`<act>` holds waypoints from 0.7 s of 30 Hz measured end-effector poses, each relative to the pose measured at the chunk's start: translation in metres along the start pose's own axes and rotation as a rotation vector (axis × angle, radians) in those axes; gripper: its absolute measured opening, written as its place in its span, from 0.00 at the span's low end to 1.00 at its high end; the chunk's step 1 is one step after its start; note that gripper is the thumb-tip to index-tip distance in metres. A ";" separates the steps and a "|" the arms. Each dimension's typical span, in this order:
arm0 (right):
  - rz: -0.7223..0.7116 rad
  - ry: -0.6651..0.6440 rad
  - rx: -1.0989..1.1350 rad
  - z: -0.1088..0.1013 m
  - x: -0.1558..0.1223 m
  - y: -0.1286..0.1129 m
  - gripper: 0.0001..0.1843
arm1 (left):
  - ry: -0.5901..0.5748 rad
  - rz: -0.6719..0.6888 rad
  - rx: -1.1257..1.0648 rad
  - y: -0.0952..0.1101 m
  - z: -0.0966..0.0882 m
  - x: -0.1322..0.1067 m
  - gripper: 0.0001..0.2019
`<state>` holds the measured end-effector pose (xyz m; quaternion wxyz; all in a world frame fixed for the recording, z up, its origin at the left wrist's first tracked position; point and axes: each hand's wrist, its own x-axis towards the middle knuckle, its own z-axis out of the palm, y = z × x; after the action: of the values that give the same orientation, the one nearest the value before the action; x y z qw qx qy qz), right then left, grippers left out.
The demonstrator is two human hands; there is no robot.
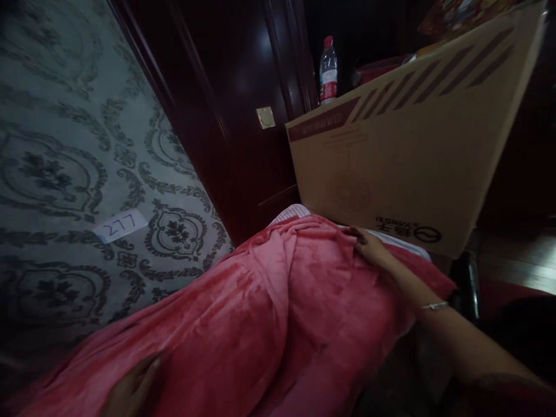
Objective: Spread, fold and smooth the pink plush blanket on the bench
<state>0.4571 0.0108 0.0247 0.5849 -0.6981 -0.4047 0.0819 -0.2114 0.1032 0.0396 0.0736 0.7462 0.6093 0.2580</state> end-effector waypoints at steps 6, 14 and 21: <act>-0.088 -0.077 -0.180 0.045 -0.037 0.030 0.32 | -0.104 0.420 0.006 0.152 0.053 0.087 0.21; -0.242 -0.117 -0.700 0.058 -0.058 0.019 0.39 | -0.136 0.524 0.109 0.270 0.144 0.198 0.34; -0.274 -0.072 -0.684 0.053 -0.059 0.032 0.19 | -0.161 0.351 -0.046 0.281 0.184 0.241 0.16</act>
<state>0.4020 0.0121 -0.0405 0.3085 -0.7893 -0.5188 -0.1126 0.1510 0.2994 0.0726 0.0927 0.8573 0.4560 0.2203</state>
